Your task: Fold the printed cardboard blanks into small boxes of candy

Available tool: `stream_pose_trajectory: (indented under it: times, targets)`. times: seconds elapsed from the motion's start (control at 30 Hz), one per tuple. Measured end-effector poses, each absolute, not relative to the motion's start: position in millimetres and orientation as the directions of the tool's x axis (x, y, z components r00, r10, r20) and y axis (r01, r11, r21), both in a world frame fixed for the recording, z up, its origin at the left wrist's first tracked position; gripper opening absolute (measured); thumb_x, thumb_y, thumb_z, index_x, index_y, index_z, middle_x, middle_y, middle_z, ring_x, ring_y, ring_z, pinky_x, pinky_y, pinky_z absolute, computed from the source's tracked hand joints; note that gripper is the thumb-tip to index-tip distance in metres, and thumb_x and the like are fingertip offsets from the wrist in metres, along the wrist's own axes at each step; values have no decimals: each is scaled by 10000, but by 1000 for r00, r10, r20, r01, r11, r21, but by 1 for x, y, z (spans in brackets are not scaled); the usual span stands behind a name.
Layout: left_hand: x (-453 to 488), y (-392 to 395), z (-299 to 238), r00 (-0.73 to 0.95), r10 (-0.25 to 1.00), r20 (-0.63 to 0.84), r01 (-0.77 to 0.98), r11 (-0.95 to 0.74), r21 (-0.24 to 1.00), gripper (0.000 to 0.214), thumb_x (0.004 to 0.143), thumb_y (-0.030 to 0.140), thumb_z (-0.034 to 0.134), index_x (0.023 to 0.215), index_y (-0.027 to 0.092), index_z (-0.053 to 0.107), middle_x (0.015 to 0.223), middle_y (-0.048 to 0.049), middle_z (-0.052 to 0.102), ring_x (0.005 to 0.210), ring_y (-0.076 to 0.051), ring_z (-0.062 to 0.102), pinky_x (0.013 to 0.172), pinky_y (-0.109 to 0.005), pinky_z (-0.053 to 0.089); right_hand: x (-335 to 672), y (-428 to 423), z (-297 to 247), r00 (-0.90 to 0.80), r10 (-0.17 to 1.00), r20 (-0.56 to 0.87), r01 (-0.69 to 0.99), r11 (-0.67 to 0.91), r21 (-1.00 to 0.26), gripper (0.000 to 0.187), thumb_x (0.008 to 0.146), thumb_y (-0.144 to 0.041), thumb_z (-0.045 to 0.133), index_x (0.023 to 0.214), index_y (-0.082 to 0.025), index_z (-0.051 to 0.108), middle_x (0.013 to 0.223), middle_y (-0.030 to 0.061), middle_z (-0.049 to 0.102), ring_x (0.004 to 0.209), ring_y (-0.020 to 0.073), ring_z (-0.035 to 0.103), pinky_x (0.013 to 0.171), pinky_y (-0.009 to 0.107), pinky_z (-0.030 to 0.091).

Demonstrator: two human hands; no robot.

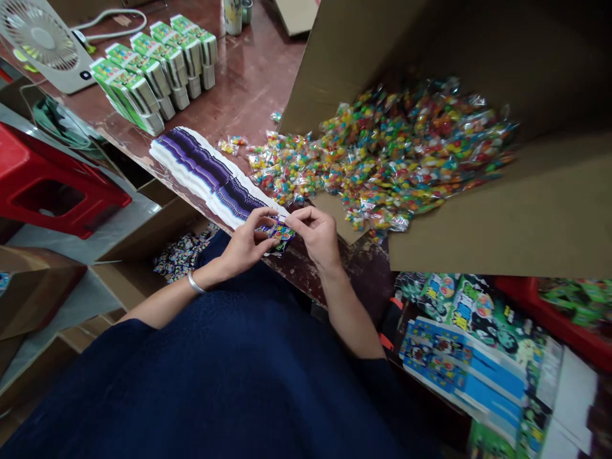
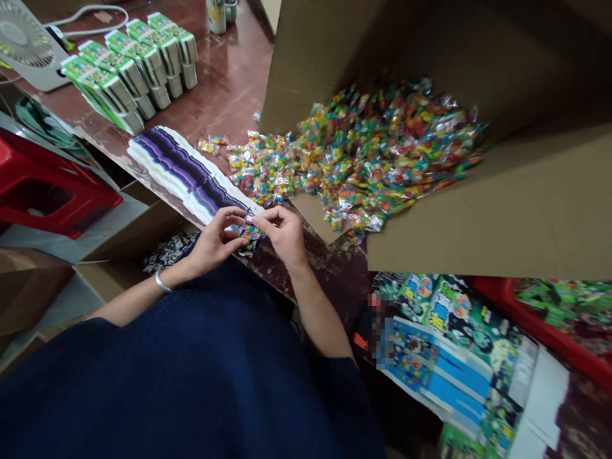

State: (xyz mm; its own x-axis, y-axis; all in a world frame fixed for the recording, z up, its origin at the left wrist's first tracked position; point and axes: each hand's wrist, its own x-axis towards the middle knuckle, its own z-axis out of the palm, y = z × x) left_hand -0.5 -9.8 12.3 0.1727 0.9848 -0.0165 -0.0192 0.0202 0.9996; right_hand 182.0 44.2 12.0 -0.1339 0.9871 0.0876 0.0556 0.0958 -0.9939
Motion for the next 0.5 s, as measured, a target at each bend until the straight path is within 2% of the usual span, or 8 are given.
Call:
stream_pose_trajectory:
  times: [0.13,0.27,0.37,0.5]
  targets:
    - [-3,-10,12,179,984,-7,-3,8,1000,612,847,228,758,1407,270,515,1127,-44,621,706,-98,653,631,-249,573,182,49,11,-145,987,75,84,88,-993,340,798,-532,846,718,-233,705,722,-17,720,685,167,659,719,334,575]
    - [-7,-11,9,184,983,-7,-4,7,1000,596,872,237,757,1439,269,576,1141,-48,627,712,-88,634,668,-246,592,177,36,14,-107,971,213,171,229,-958,346,903,-519,763,705,-248,677,806,6,743,787,189,700,800,357,583]
    - [-10,-11,7,183,983,-12,-31,18,999,519,876,274,775,1375,239,635,1122,-52,644,766,-104,642,706,-238,604,173,23,13,-122,939,321,216,341,-915,315,985,-478,680,753,-266,701,910,21,769,876,203,725,875,386,585]
    - [-25,-8,17,129,992,13,30,-17,999,359,878,312,782,1212,218,690,1086,-53,677,893,-148,664,743,-226,608,197,36,15,-321,886,336,331,437,-836,216,990,-491,665,968,-307,776,1092,48,795,1065,259,735,1014,474,574]
